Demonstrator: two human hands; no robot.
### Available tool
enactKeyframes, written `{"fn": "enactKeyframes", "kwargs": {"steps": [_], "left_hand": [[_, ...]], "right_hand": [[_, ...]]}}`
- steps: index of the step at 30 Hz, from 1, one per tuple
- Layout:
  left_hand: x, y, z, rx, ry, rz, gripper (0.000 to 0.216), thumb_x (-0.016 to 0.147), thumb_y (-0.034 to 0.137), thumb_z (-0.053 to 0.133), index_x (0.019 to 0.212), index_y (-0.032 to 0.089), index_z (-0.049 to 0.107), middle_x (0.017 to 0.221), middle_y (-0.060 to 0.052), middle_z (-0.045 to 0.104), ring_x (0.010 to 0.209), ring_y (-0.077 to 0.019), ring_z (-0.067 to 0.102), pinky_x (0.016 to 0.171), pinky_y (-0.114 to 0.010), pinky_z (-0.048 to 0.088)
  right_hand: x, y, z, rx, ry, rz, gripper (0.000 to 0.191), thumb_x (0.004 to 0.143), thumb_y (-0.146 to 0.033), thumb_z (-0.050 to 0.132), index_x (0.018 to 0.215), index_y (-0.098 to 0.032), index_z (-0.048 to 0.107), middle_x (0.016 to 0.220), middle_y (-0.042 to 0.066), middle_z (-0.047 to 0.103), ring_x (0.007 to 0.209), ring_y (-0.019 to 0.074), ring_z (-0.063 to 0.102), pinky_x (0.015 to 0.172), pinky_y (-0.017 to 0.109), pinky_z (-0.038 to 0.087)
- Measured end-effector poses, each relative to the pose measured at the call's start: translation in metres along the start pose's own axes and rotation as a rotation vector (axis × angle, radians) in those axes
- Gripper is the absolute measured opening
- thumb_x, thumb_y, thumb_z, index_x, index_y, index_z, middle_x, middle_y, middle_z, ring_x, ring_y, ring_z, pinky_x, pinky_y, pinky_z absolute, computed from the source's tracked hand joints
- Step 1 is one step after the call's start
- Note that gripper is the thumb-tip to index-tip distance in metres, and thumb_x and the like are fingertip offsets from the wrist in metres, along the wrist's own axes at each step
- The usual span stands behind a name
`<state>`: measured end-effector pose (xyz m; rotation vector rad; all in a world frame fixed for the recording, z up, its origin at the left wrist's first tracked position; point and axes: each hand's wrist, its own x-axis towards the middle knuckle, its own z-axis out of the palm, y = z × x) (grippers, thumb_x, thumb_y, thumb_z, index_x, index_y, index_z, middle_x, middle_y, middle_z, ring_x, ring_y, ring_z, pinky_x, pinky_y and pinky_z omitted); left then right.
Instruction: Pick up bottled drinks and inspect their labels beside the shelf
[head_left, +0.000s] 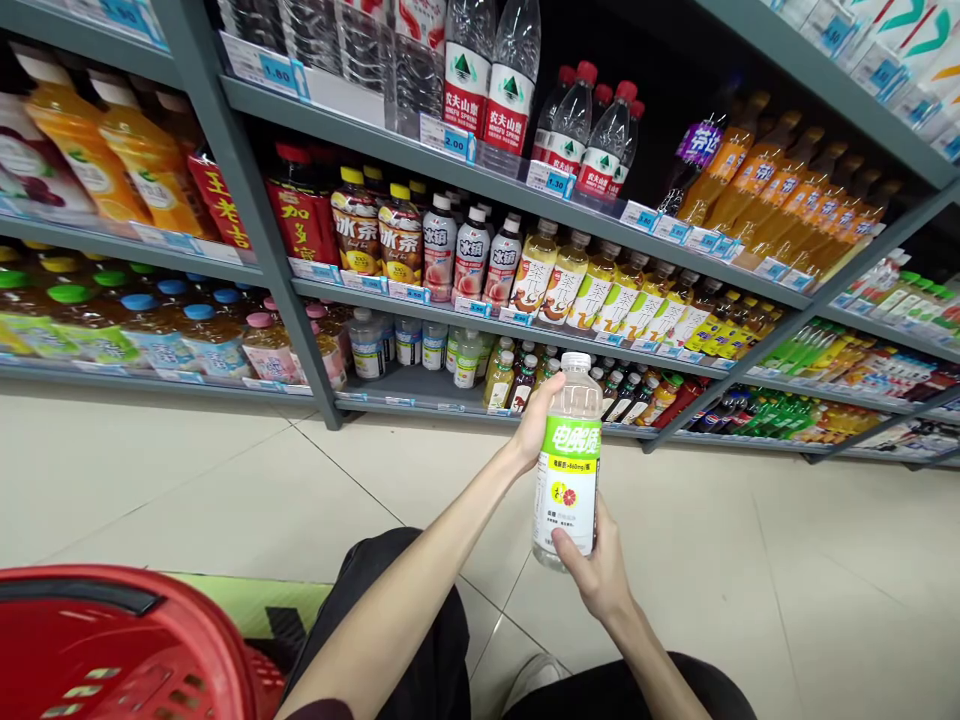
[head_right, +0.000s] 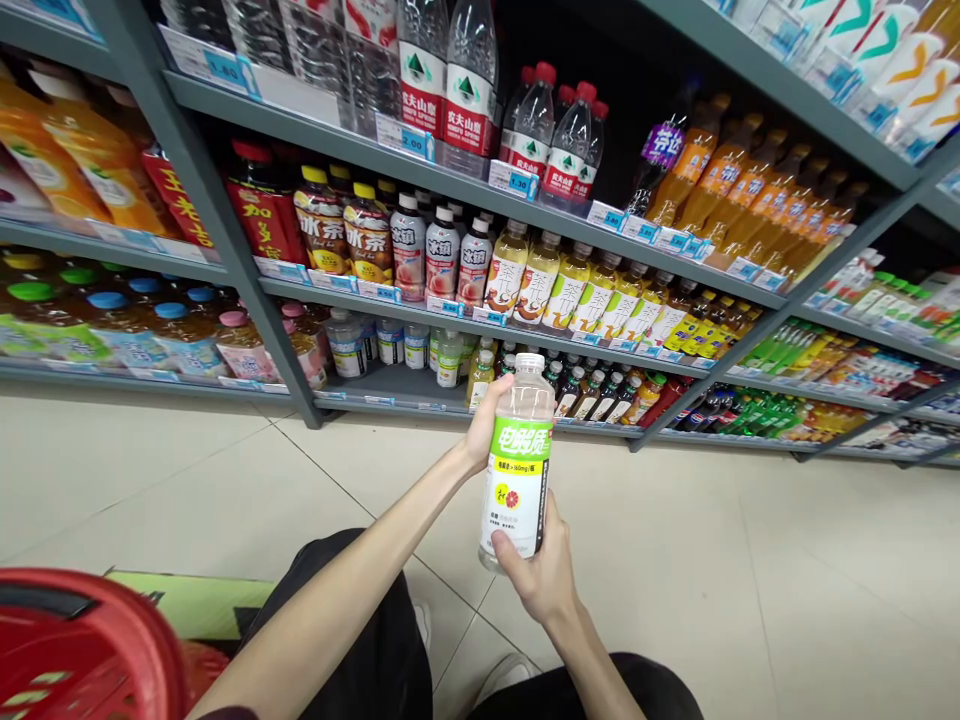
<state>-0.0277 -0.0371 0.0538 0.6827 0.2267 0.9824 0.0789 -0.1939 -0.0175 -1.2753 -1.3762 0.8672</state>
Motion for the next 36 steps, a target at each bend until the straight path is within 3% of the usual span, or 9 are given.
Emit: {"fn": "enactKeyframes", "kwargs": {"steps": [14,23,28,36], "left_hand": [[0.0060,-0.0025,-0.0029,-0.015,-0.106,-0.094,0.066,0.077,0.068,0.070,0.100,0.007,0.073,0.088,-0.016,0.076,0.071,-0.0246,0.070,0.068,-0.035,0.057],[0.0028,0.0012,-0.0013,-0.014,-0.128,-0.053,0.061,0.079,0.066,0.069,0.100,0.009,0.072,0.089,-0.015,0.075,0.077,-0.0254,0.071,0.074,-0.036,0.056],[0.0065,-0.0012,-0.0024,-0.040,-0.081,-0.028,0.062,0.075,0.064,0.073,0.098,0.007,0.073,0.093,-0.015,0.076,0.081,-0.0237,0.070,0.077,-0.033,0.056],[0.0047,0.0000,-0.0044,-0.037,-0.122,-0.048,0.059,0.081,0.063,0.068,0.098,0.007,0.073,0.086,-0.015,0.075,0.071,-0.0258,0.070,0.072,-0.039,0.057]], "right_hand": [[0.0005,-0.0039,0.0032,-0.027,0.015,-0.001,0.052,0.087,-0.046,0.076,0.125,-0.018,0.054,0.115,0.015,0.075,0.105,0.0330,0.073,0.084,0.040,0.062],[-0.0016,-0.0050,0.0040,-0.169,0.050,0.032,0.053,0.084,-0.044,0.078,0.124,-0.019,0.053,0.105,0.012,0.078,0.091,0.0308,0.076,0.075,0.038,0.062],[-0.0027,-0.0018,0.0039,-0.312,0.090,0.067,0.066,0.081,-0.045,0.081,0.132,-0.020,0.048,0.102,0.010,0.078,0.081,0.0284,0.076,0.070,0.036,0.062],[-0.0023,-0.0074,0.0027,-0.066,0.029,0.021,0.055,0.085,-0.046,0.078,0.127,-0.020,0.055,0.109,0.012,0.076,0.095,0.0312,0.074,0.080,0.040,0.061]]}}
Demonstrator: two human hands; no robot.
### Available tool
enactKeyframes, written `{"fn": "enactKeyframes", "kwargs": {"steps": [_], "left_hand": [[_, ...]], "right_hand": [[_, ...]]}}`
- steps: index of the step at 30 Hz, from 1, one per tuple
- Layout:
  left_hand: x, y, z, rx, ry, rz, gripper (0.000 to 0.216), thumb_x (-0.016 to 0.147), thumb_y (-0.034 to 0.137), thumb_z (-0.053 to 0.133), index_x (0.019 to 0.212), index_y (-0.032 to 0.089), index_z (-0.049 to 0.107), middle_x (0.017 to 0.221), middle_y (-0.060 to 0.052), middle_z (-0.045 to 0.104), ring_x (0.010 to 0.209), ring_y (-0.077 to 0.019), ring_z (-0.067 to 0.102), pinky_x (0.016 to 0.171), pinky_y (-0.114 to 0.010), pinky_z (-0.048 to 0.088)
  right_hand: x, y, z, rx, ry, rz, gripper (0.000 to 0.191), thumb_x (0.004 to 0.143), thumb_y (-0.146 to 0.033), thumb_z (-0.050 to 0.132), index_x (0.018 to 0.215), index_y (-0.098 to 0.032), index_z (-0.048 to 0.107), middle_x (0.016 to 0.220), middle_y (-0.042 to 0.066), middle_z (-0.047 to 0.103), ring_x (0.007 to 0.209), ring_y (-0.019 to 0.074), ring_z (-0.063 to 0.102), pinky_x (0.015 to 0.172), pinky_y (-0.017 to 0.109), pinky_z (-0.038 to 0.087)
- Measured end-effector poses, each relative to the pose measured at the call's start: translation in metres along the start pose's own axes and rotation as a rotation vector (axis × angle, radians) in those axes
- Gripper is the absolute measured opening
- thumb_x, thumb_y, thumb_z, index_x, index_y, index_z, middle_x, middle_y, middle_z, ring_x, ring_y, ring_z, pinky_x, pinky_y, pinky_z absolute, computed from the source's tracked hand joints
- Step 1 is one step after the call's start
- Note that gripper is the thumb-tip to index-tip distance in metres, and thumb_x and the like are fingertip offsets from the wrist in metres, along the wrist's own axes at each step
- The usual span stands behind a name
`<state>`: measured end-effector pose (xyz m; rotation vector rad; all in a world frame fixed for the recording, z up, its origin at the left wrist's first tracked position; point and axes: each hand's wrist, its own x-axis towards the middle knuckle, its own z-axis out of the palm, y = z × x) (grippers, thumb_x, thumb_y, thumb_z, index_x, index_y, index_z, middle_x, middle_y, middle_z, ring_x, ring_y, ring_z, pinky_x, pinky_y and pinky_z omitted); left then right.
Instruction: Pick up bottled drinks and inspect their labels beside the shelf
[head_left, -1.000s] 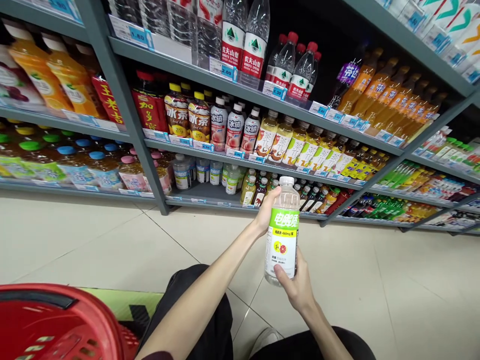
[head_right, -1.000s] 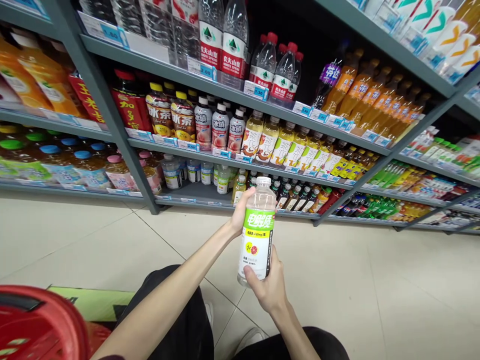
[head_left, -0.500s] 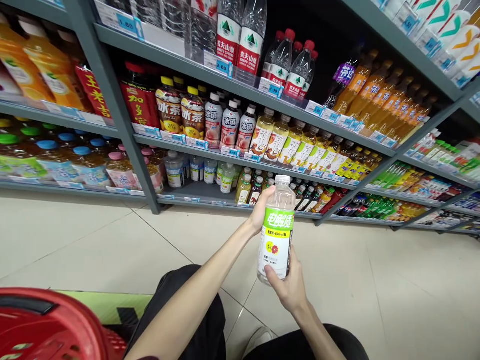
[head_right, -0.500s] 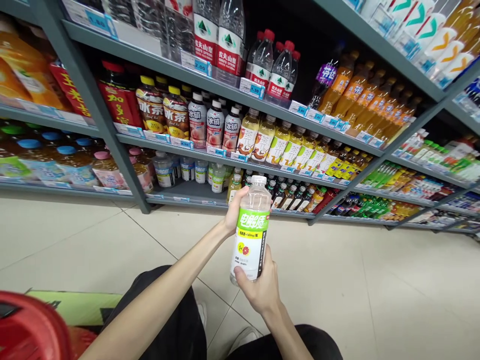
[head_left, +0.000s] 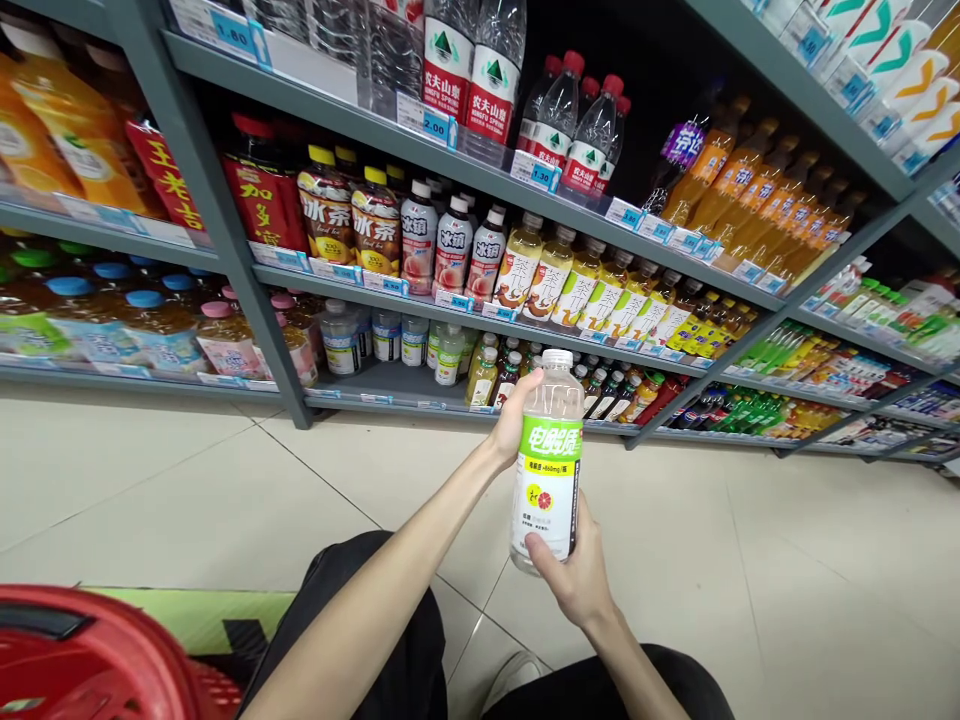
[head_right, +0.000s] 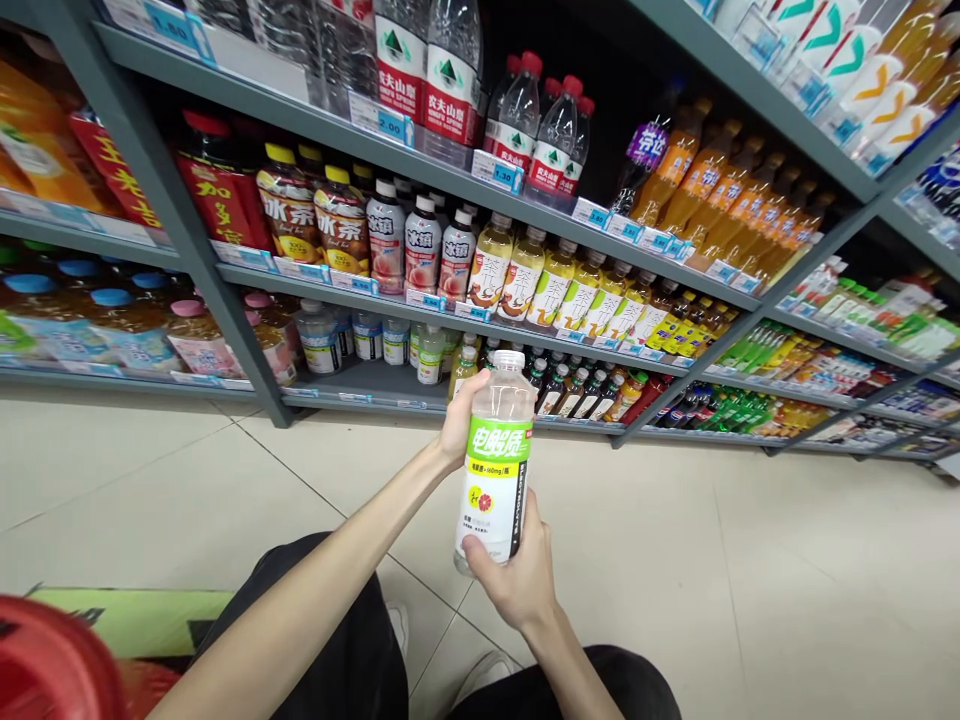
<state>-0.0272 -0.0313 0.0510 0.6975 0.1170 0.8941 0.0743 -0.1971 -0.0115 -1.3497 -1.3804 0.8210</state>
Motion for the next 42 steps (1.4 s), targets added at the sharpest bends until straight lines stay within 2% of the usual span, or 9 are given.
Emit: {"fn": "enactKeyframes", "kwargs": {"steps": [5,11,19,22,25,28,32,38,42], "left_hand": [[-0.002,0.003,0.002,-0.045,0.005,0.000,0.057,0.080,0.061,0.070,0.101,0.008,0.072,0.092,-0.016,0.076,0.085,-0.0287,0.073,0.079,-0.037,0.057],[-0.009,0.004,0.010,-0.285,0.010,0.037,0.051,0.082,0.057,0.065,0.101,0.009,0.069,0.104,-0.015,0.075,0.086,-0.0283,0.074,0.078,-0.042,0.060],[-0.010,0.014,0.008,-0.269,-0.031,0.017,0.044,0.086,0.051,0.060,0.093,0.009,0.069,0.092,-0.013,0.073,0.076,-0.0256,0.072,0.068,-0.039,0.061],[-0.009,0.021,0.001,-0.204,-0.040,0.046,0.043,0.085,0.049,0.063,0.095,0.008,0.071,0.092,-0.011,0.073,0.077,-0.0257,0.073,0.068,-0.039,0.062],[-0.007,0.024,-0.005,-0.156,0.010,0.100,0.042,0.080,0.048,0.071,0.094,0.008,0.072,0.095,-0.011,0.074,0.078,-0.0262,0.073,0.069,-0.039,0.063],[-0.002,0.019,-0.008,-0.109,0.117,0.128,0.042,0.076,0.047,0.077,0.091,0.008,0.072,0.091,-0.011,0.074,0.075,-0.0240,0.073,0.066,-0.035,0.060],[0.005,0.006,-0.010,-0.070,0.235,0.098,0.038,0.079,0.044,0.076,0.089,0.007,0.073,0.079,-0.010,0.072,0.066,-0.0194,0.069,0.065,-0.031,0.057],[-0.004,0.006,-0.001,-0.228,0.056,-0.026,0.034,0.088,0.039,0.063,0.098,0.008,0.073,0.100,-0.014,0.076,0.087,-0.0233,0.074,0.080,-0.034,0.059],[-0.015,0.015,0.012,-0.300,0.024,-0.036,0.035,0.090,0.042,0.057,0.092,0.010,0.070,0.096,-0.013,0.076,0.084,-0.0267,0.076,0.077,-0.040,0.062]], "right_hand": [[-0.003,-0.005,0.003,0.267,-0.057,0.007,0.059,0.084,-0.060,0.076,0.125,-0.020,0.061,0.110,0.013,0.073,0.097,0.0332,0.072,0.086,0.046,0.060],[-0.013,-0.004,0.014,0.613,-0.273,0.157,0.087,0.073,-0.092,0.051,0.116,-0.019,0.068,0.083,0.014,0.071,0.081,0.0378,0.071,0.066,0.051,0.059],[-0.016,-0.005,0.018,0.826,-0.494,0.295,0.081,0.075,-0.085,0.063,0.121,-0.018,0.064,0.093,0.013,0.072,0.049,0.0183,0.057,0.038,0.027,0.040],[-0.013,-0.004,0.017,0.766,-0.359,0.346,0.079,0.078,-0.070,0.076,0.136,-0.021,0.052,0.103,0.012,0.072,0.062,0.0235,0.069,0.043,0.027,0.047],[-0.006,-0.003,0.016,0.612,-0.098,0.322,0.076,0.078,-0.056,0.084,0.137,-0.023,0.050,0.115,0.011,0.072,0.092,0.0284,0.074,0.071,0.037,0.060],[0.000,0.000,0.011,0.360,0.114,0.227,0.081,0.066,-0.046,0.095,0.132,-0.022,0.055,0.122,0.010,0.071,0.111,0.0300,0.068,0.097,0.045,0.056],[-0.001,0.004,0.003,0.287,0.144,0.225,0.078,0.065,-0.041,0.096,0.131,-0.020,0.058,0.121,0.012,0.072,0.108,0.0312,0.069,0.097,0.047,0.056],[-0.017,0.003,0.006,0.892,-0.127,0.387,0.064,0.076,-0.053,0.081,0.127,-0.018,0.065,0.117,0.019,0.072,0.089,0.0307,0.071,0.046,0.027,0.055],[-0.020,0.007,0.022,1.204,-0.457,0.368,0.080,0.074,-0.078,0.068,0.121,-0.014,0.070,0.099,0.016,0.071,0.076,0.0247,0.064,0.033,0.020,0.044]]}}
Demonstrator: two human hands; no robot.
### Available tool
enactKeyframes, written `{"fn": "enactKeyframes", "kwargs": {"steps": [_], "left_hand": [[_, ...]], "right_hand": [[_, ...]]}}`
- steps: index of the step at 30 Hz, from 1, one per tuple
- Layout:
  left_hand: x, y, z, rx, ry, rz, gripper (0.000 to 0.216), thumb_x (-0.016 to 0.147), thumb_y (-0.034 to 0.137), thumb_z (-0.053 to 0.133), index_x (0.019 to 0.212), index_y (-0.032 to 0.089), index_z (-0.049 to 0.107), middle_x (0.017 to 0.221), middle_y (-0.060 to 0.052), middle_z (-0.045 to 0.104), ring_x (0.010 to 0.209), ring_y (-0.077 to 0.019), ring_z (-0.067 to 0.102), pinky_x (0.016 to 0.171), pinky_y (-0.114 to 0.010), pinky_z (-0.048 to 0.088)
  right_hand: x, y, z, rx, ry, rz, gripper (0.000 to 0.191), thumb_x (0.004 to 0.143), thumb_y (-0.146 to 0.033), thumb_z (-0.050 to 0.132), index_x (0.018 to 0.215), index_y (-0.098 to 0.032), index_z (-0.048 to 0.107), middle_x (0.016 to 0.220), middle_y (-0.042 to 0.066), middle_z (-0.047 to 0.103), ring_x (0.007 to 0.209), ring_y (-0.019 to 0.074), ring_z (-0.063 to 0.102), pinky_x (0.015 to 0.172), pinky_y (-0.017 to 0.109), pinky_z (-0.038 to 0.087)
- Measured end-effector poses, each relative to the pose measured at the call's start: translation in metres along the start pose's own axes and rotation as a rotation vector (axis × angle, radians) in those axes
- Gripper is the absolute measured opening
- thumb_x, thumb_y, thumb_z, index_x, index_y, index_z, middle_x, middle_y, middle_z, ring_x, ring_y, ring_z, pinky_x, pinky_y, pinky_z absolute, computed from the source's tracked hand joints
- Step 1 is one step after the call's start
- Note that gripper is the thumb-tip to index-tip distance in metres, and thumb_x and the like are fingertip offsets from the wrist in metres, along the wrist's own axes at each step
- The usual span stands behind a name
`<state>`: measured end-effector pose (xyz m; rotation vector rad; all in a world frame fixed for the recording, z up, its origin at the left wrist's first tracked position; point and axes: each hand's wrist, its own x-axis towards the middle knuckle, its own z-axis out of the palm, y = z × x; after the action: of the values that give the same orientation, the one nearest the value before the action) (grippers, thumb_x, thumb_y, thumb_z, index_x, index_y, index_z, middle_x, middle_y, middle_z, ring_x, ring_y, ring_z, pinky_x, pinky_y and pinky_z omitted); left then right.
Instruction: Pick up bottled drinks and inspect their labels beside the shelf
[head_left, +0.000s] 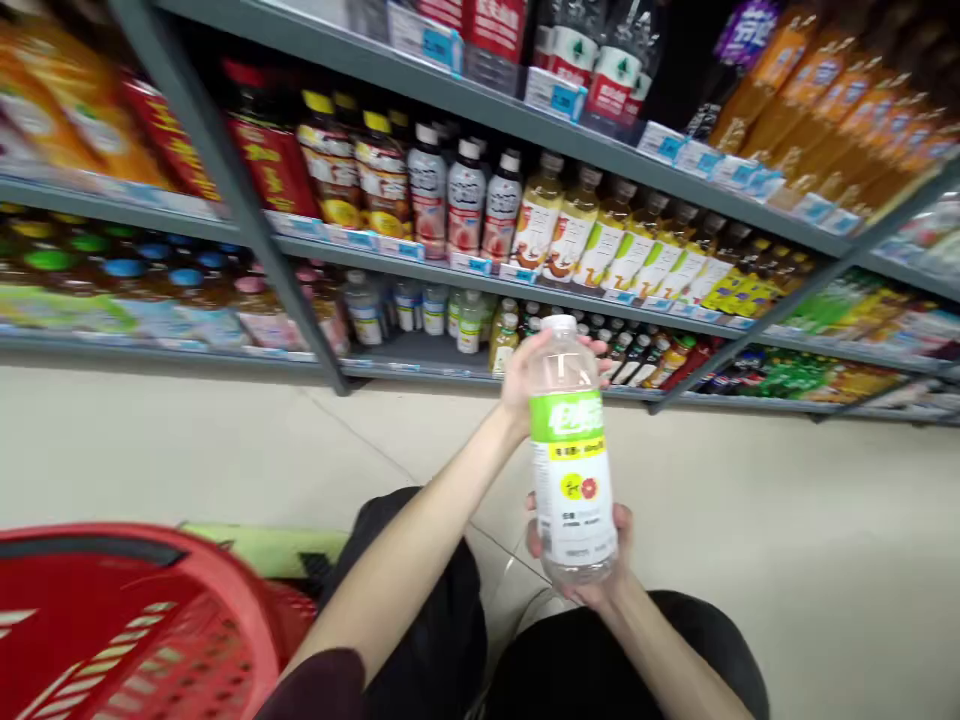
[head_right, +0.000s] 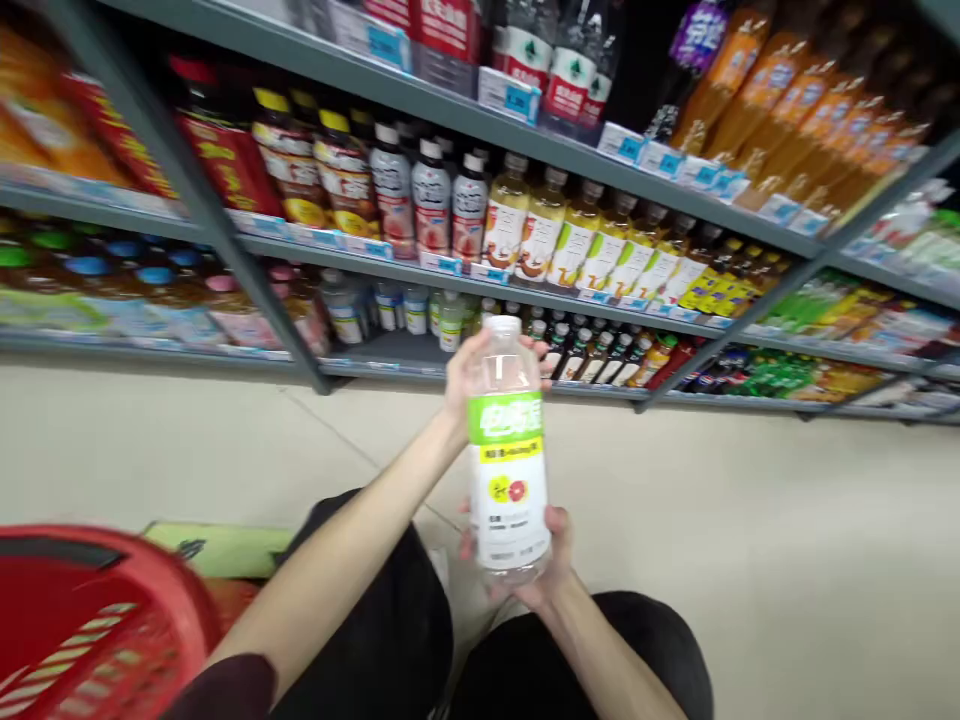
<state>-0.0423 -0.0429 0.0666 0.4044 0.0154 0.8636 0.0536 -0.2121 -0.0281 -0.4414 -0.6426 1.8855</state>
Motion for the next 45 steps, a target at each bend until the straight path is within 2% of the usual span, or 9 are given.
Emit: {"fn": "enactKeyframes", "kwargs": {"steps": [2,5,8,12,15,29,34,39,45], "left_hand": [[-0.001,0.003,0.002,0.011,0.021,0.010,0.033,0.089,0.041,0.056,0.089,0.011,0.069,0.090,-0.012,0.076,0.077,-0.0261,0.075,0.072,-0.040,0.063],[0.005,0.005,0.000,0.041,0.053,0.032,0.031,0.085,0.039,0.058,0.087,0.010,0.069,0.087,-0.011,0.075,0.074,-0.0260,0.075,0.068,-0.040,0.063],[0.011,0.006,-0.005,0.048,0.082,0.079,0.032,0.084,0.038,0.059,0.086,0.009,0.070,0.086,-0.011,0.075,0.074,-0.0257,0.075,0.067,-0.039,0.063],[0.015,0.006,-0.015,0.093,0.079,0.067,0.033,0.082,0.038,0.062,0.086,0.007,0.072,0.089,-0.012,0.075,0.074,-0.0251,0.074,0.066,-0.037,0.062],[0.015,0.004,-0.020,0.126,0.088,0.062,0.032,0.080,0.039,0.065,0.087,0.008,0.072,0.089,-0.011,0.074,0.076,-0.0245,0.074,0.066,-0.035,0.061],[0.013,0.004,-0.015,0.174,0.090,0.021,0.033,0.079,0.040,0.068,0.087,0.008,0.072,0.088,-0.011,0.075,0.076,-0.0253,0.074,0.067,-0.036,0.061],[0.015,0.001,-0.016,0.174,0.070,0.020,0.033,0.083,0.040,0.064,0.087,0.009,0.072,0.090,-0.013,0.076,0.076,-0.0238,0.074,0.069,-0.035,0.059],[0.016,-0.001,-0.021,0.146,0.074,-0.014,0.030,0.084,0.039,0.064,0.089,0.010,0.069,0.090,-0.013,0.075,0.077,-0.0241,0.073,0.075,-0.036,0.057],[0.014,0.000,-0.024,0.121,0.059,-0.048,0.028,0.086,0.038,0.061,0.090,0.011,0.069,0.095,-0.014,0.075,0.082,-0.0258,0.073,0.085,-0.041,0.055]], "right_hand": [[0.007,0.002,-0.006,0.016,-0.077,0.102,0.091,0.071,-0.086,0.063,0.121,-0.010,0.070,0.090,0.015,0.069,0.072,0.0231,0.062,0.034,0.020,0.044],[0.013,-0.005,-0.011,0.032,-0.029,0.114,0.091,0.074,-0.090,0.058,0.126,-0.015,0.068,0.114,0.018,0.070,0.083,0.0262,0.065,0.036,0.023,0.049],[0.010,-0.017,-0.005,-0.015,0.119,0.074,0.084,0.078,-0.082,0.067,0.129,-0.016,0.067,0.130,0.018,0.067,0.096,0.0293,0.068,0.040,0.025,0.053],[0.004,-0.027,-0.001,-0.175,0.450,-0.028,0.068,0.074,-0.058,0.089,0.123,-0.015,0.070,0.115,0.014,0.076,0.098,0.0275,0.073,0.074,0.034,0.063],[0.000,-0.027,-0.005,-0.246,0.557,-0.022,0.071,0.072,-0.056,0.091,0.126,-0.015,0.069,0.121,0.015,0.075,0.104,0.0305,0.074,0.089,0.041,0.061],[0.002,-0.019,-0.002,-0.267,0.415,-0.024,0.073,0.072,-0.054,0.092,0.127,-0.017,0.062,0.121,0.016,0.075,0.105,0.0334,0.075,0.084,0.042,0.062],[-0.004,-0.025,-0.004,-0.288,0.411,0.010,0.070,0.081,-0.054,0.085,0.134,-0.015,0.060,0.127,0.018,0.073,0.111,0.0321,0.073,0.090,0.042,0.060],[-0.008,-0.028,-0.002,-0.262,0.444,0.045,0.063,0.080,-0.053,0.087,0.127,-0.018,0.066,0.141,0.017,0.066,0.114,0.0344,0.072,0.092,0.044,0.060],[-0.011,-0.028,0.009,-0.294,0.587,0.038,0.074,0.079,-0.054,0.086,0.139,-0.019,0.062,0.132,0.018,0.071,0.116,0.0339,0.071,0.092,0.044,0.061]]}}
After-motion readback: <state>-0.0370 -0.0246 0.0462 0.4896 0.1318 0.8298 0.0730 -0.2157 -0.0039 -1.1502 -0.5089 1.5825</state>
